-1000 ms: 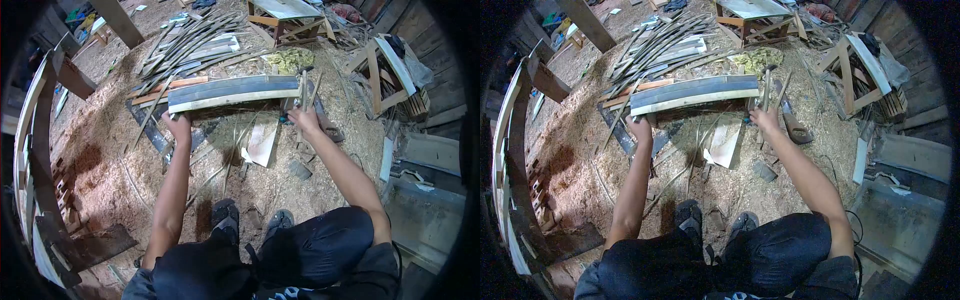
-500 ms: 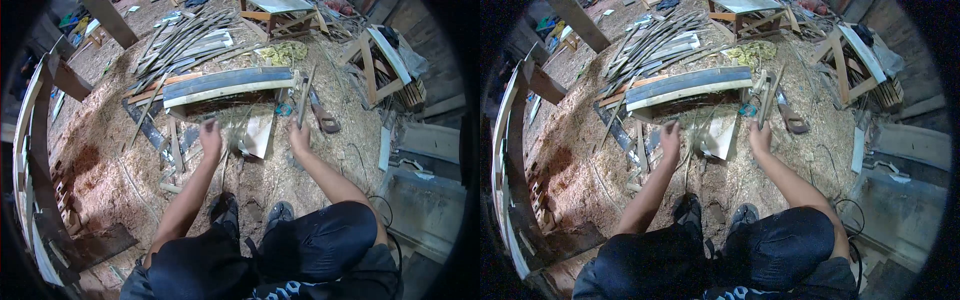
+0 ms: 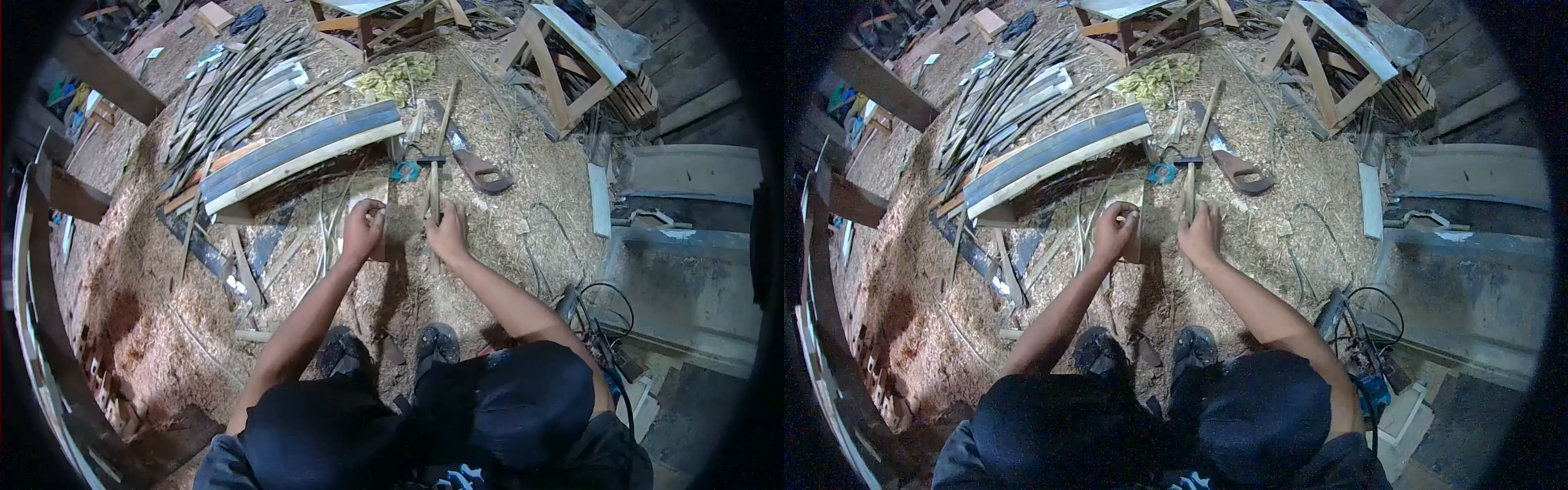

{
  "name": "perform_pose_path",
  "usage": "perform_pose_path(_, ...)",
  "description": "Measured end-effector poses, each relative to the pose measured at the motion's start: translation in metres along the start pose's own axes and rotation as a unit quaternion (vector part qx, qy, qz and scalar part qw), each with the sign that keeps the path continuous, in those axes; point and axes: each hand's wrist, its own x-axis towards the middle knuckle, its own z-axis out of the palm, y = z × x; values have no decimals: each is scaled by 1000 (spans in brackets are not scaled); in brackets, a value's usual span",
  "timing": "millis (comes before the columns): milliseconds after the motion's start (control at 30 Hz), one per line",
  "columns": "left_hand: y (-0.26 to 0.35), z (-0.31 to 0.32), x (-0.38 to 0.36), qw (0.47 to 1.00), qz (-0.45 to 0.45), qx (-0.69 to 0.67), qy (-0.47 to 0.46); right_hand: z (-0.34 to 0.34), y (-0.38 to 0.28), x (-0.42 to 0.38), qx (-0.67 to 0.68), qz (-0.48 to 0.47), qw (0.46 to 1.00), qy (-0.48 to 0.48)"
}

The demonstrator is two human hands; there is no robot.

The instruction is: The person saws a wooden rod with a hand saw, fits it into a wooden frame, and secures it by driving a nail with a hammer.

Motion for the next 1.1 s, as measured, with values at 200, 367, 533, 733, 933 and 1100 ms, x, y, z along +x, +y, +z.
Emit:
perform_pose_path(200,45,-30,35,997,50,-11,-61,-34,-48,61,181,-209,954,117)
perform_pose_path(367,124,-110,90,978,205,17,-23,-81,-144,104,241,-297,907,173)
perform_pose_path(533,130,-183,146,985,132,60,93,-90,-234,117,238,-340,907,76)
perform_pose_path(733,174,-249,111,993,-85,50,60,-125,-319,87,226,-288,929,-56)
perform_pose_path(933,251,-298,67,977,-199,25,74,-196,-375,44,161,-229,950,-138)
perform_pose_path(1100,309,-343,66,974,-211,22,76,-264,-441,28,136,-211,958,-136)
